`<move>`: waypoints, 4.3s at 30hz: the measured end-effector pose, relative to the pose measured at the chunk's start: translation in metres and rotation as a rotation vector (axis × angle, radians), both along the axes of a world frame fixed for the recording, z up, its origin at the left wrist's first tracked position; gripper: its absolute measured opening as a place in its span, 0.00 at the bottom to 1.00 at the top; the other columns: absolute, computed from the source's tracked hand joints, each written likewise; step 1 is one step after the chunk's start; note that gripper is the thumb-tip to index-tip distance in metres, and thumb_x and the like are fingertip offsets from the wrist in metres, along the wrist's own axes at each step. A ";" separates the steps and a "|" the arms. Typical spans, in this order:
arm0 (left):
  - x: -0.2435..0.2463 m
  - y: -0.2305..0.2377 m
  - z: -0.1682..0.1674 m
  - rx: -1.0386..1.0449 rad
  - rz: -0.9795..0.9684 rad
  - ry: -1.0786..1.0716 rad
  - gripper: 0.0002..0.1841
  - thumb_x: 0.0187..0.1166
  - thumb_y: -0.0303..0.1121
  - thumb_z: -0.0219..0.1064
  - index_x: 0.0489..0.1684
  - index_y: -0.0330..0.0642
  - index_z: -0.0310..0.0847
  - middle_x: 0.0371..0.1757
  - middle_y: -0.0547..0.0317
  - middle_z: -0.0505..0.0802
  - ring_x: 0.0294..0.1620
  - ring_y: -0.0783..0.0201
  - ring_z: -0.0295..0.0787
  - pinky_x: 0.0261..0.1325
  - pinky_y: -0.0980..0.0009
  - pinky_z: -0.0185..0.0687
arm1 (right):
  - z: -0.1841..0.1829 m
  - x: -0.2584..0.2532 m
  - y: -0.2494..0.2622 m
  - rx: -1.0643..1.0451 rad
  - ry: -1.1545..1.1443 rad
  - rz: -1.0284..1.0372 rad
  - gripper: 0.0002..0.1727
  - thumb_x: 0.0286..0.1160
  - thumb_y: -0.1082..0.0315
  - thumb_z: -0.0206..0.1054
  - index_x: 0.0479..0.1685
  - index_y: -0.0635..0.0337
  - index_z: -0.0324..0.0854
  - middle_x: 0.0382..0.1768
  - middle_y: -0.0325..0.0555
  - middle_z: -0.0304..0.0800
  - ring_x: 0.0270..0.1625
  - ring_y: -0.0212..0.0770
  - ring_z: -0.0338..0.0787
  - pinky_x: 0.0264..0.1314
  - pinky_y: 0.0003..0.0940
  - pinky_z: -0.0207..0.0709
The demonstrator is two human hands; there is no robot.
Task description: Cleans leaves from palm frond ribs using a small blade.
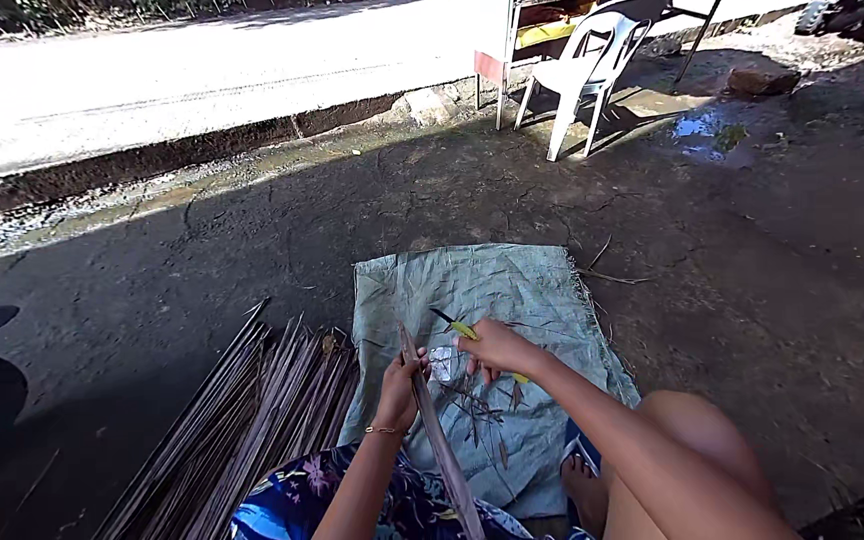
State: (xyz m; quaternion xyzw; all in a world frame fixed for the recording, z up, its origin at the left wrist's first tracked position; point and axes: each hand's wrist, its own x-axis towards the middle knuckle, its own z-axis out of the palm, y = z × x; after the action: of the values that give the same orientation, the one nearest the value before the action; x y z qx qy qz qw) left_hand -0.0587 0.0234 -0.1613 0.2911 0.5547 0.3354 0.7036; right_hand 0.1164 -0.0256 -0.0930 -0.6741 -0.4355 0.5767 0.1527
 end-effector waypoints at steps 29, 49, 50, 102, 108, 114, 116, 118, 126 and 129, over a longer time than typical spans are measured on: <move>0.004 -0.012 0.023 -0.268 -0.528 -0.400 0.23 0.97 0.40 0.25 0.36 0.47 0.65 0.07 0.76 0.67 0.02 0.85 0.59 0.07 0.90 0.56 | -0.031 0.007 0.007 0.198 -0.658 0.235 0.16 0.90 0.70 0.53 0.68 0.66 0.77 0.55 0.69 0.89 0.62 0.68 0.89 0.62 0.64 0.77; -0.009 -0.015 0.028 -0.488 -0.565 -0.599 0.25 0.96 0.40 0.24 0.33 0.49 0.66 0.07 0.76 0.69 0.02 0.85 0.64 0.07 0.91 0.60 | -0.024 0.042 0.012 0.073 -0.909 0.090 0.18 0.90 0.74 0.48 0.70 0.64 0.77 0.57 0.66 0.89 0.62 0.67 0.89 0.61 0.62 0.78; -0.010 -0.016 0.030 -0.498 -0.580 -0.595 0.25 0.96 0.40 0.24 0.32 0.49 0.66 0.08 0.76 0.69 0.02 0.85 0.63 0.06 0.91 0.59 | -0.023 0.046 0.012 0.051 -0.932 0.039 0.19 0.90 0.75 0.47 0.72 0.64 0.77 0.58 0.66 0.90 0.63 0.67 0.89 0.61 0.62 0.78; -0.016 -0.016 0.030 -0.314 -0.469 -0.509 0.26 0.95 0.38 0.21 0.31 0.51 0.65 0.06 0.79 0.67 0.02 0.87 0.60 0.06 0.91 0.55 | -0.021 0.008 0.007 0.257 -0.611 0.401 0.14 0.89 0.69 0.56 0.60 0.70 0.80 0.52 0.69 0.89 0.59 0.68 0.89 0.60 0.64 0.77; -0.009 -0.020 0.028 -0.309 -0.528 -0.500 0.26 0.95 0.38 0.22 0.31 0.50 0.66 0.05 0.77 0.68 0.02 0.85 0.62 0.06 0.90 0.57 | -0.026 0.021 0.015 0.177 -0.834 0.237 0.17 0.89 0.73 0.50 0.68 0.67 0.78 0.57 0.69 0.88 0.59 0.68 0.89 0.59 0.61 0.78; -0.011 -0.022 0.038 -0.363 -0.525 -0.566 0.27 0.94 0.37 0.21 0.29 0.51 0.66 0.06 0.79 0.69 0.02 0.87 0.61 0.07 0.92 0.56 | -0.016 0.038 0.019 0.092 -0.914 -0.009 0.20 0.90 0.76 0.47 0.73 0.64 0.76 0.61 0.66 0.87 0.61 0.66 0.89 0.60 0.60 0.79; -0.014 -0.025 0.037 -0.352 -0.522 -0.564 0.27 0.94 0.36 0.21 0.29 0.51 0.66 0.06 0.79 0.69 0.03 0.88 0.61 0.08 0.93 0.56 | -0.010 0.047 0.018 0.059 -0.908 -0.059 0.20 0.90 0.75 0.47 0.74 0.63 0.76 0.61 0.65 0.88 0.64 0.66 0.89 0.62 0.60 0.78; -0.017 -0.024 0.037 -0.323 -0.505 -0.546 0.26 0.94 0.37 0.21 0.30 0.51 0.66 0.07 0.80 0.69 0.03 0.88 0.60 0.08 0.93 0.55 | -0.003 0.040 0.016 0.095 -0.864 -0.031 0.19 0.91 0.72 0.50 0.73 0.63 0.76 0.61 0.65 0.89 0.65 0.65 0.88 0.64 0.61 0.77; -0.017 -0.018 0.034 -0.114 -0.439 -0.371 0.27 0.93 0.35 0.20 0.29 0.49 0.66 0.05 0.76 0.68 0.02 0.84 0.61 0.07 0.89 0.56 | -0.005 -0.032 -0.003 0.222 -0.541 0.345 0.14 0.89 0.69 0.55 0.59 0.69 0.81 0.51 0.69 0.90 0.59 0.68 0.89 0.59 0.65 0.77; -0.014 -0.016 0.031 -0.091 -0.451 -0.328 0.26 0.94 0.35 0.21 0.30 0.48 0.66 0.05 0.75 0.68 0.02 0.84 0.60 0.07 0.89 0.56 | -0.010 -0.026 0.003 0.228 -0.624 0.372 0.14 0.88 0.72 0.55 0.62 0.68 0.80 0.54 0.69 0.90 0.61 0.69 0.89 0.59 0.65 0.77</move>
State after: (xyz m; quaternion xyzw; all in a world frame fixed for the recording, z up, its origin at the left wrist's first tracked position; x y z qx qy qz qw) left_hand -0.0728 0.0076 -0.1303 0.3171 0.3692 0.1879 0.8531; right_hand 0.0902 -0.0229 -0.1033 -0.7053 -0.6375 0.3093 -0.0205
